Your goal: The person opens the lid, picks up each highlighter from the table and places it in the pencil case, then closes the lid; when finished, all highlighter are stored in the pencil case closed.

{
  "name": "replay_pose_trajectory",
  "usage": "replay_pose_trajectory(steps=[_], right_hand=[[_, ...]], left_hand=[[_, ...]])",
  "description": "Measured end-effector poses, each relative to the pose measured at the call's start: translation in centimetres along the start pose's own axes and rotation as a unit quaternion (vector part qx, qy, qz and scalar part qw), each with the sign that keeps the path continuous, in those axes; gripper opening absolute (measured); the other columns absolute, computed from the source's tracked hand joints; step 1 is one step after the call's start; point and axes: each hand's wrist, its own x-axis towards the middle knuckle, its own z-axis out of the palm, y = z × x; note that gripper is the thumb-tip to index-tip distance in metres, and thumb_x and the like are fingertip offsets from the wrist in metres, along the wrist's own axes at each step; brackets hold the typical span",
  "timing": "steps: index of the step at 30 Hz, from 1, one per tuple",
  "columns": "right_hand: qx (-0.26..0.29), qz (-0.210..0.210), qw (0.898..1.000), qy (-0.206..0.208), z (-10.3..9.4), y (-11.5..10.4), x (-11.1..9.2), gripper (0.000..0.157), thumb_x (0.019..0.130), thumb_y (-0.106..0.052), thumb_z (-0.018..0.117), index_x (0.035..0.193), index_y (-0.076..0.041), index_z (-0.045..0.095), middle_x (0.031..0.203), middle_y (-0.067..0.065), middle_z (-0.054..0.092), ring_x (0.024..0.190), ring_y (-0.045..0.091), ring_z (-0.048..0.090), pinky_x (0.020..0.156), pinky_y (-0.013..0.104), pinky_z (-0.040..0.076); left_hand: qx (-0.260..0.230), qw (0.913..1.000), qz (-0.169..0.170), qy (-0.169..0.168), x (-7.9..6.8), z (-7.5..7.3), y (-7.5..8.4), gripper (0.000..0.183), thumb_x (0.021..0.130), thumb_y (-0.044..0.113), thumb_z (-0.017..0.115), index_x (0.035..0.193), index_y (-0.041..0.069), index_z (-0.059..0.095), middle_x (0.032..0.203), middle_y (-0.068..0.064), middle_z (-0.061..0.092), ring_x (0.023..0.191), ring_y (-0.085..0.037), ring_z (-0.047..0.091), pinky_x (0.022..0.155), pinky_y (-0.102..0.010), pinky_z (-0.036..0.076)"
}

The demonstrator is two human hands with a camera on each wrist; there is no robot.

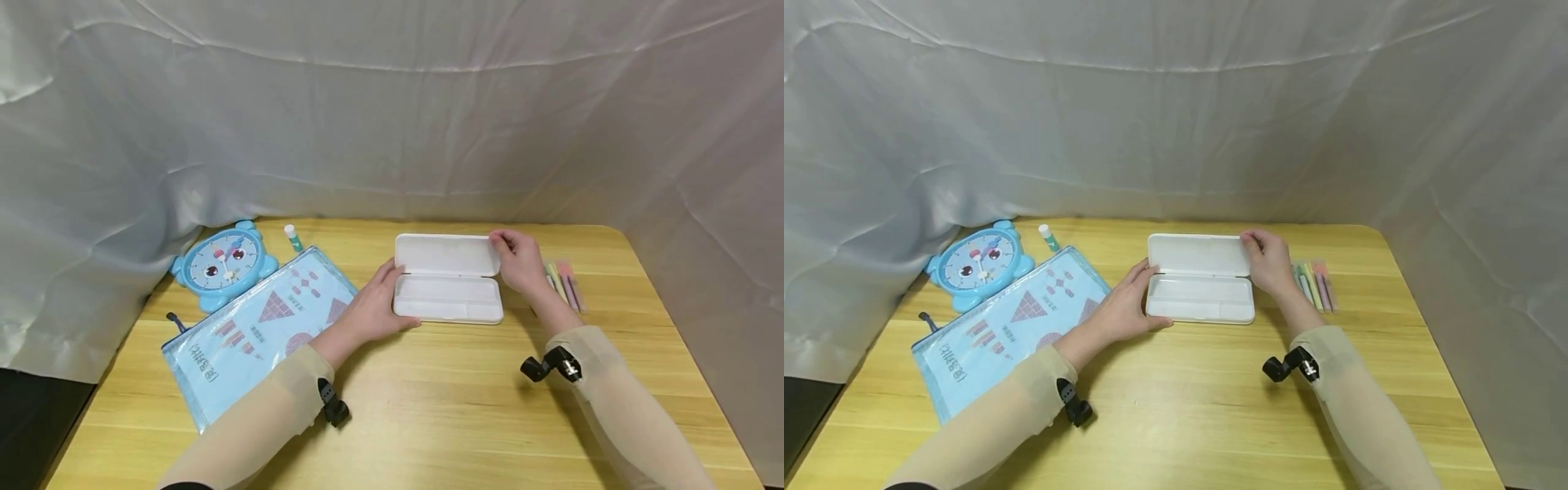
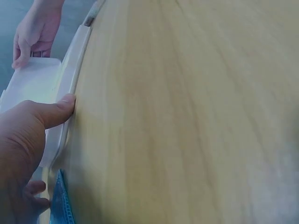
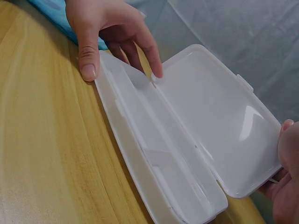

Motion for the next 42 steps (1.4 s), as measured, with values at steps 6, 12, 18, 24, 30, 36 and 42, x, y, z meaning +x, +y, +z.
replay_pose_trajectory(steps=[6,12,18,24,30,36,42], right_hand=[[0.004,-0.001,1.000,-0.005,-0.1,-0.1,-0.1,0.035,0.114,-0.022,0.052,0.122,0.005,0.073,0.111,0.021,0.071,0.089,0.025,0.057,0.076,0.029,0.045],[0.005,-0.010,1.000,0.003,-0.1,-0.1,-0.2,0.033,0.113,-0.019,0.053,0.120,0.006,0.073,0.110,0.022,0.072,0.090,0.025,0.058,0.076,0.027,0.045],[0.009,-0.013,1.000,0.005,-0.1,0.0,-0.1,0.032,0.113,-0.018,0.054,0.119,0.006,0.074,0.111,0.022,0.072,0.091,0.025,0.059,0.077,0.027,0.045],[0.014,-0.006,1.000,0.002,-0.1,0.2,0.0,0.032,0.113,-0.019,0.054,0.120,0.006,0.073,0.112,0.022,0.072,0.093,0.025,0.060,0.077,0.026,0.046],[0.016,0.002,1.000,-0.003,-0.2,0.1,-0.1,0.033,0.113,-0.020,0.054,0.122,0.005,0.073,0.114,0.022,0.072,0.095,0.026,0.060,0.079,0.027,0.046],[0.018,0.018,1.000,-0.007,-0.3,-0.2,-0.2,0.034,0.113,-0.022,0.054,0.125,0.003,0.073,0.117,0.021,0.071,0.098,0.024,0.059,0.082,0.029,0.046],[0.019,0.019,1.000,-0.004,-0.3,-0.4,-0.1,0.034,0.112,-0.024,0.056,0.125,0.001,0.074,0.117,0.019,0.072,0.098,0.021,0.059,0.082,0.027,0.046]], left_hand=[[0.001,0.9998,-0.011,-0.014,0.1,-0.1,0.1,0.118,0.078,0.057,0.091,0.168,0.013,0.028,0.176,-0.006,0.016,0.146,-0.036,0.045,0.111,-0.051,0.044],[-0.001,0.9998,-0.003,-0.022,0.1,-0.4,0.1,0.122,0.077,0.060,0.091,0.169,0.012,0.026,0.177,-0.006,0.014,0.148,-0.038,0.042,0.113,-0.051,0.041],[0.012,0.9987,-0.005,-0.049,-0.1,-1.0,-0.1,0.112,0.091,0.075,0.066,0.171,0.012,0.019,0.177,-0.005,0.010,0.153,-0.036,0.034,0.119,-0.051,0.034],[0.019,0.9976,0.009,-0.066,-0.1,-1.4,-0.3,0.092,0.103,0.060,0.059,0.170,0.011,0.020,0.175,-0.009,0.011,0.157,-0.030,0.025,0.124,-0.049,0.022],[0.033,0.9968,0.017,-0.070,0.0,-1.4,-0.4,0.096,0.101,0.058,0.066,0.170,0.009,0.020,0.175,-0.010,0.010,0.156,-0.028,0.027,0.123,-0.057,0.020],[0.053,0.9954,0.021,-0.077,0.0,-1.3,-0.5,0.099,0.101,0.061,0.064,0.170,0.010,0.016,0.176,-0.010,0.007,0.156,-0.029,0.029,0.122,-0.064,0.017],[0.063,0.9944,0.015,-0.083,0.1,-1.4,-0.4,0.099,0.101,0.063,0.063,0.171,0.011,0.015,0.176,-0.009,0.005,0.153,-0.030,0.035,0.122,-0.063,0.018]])
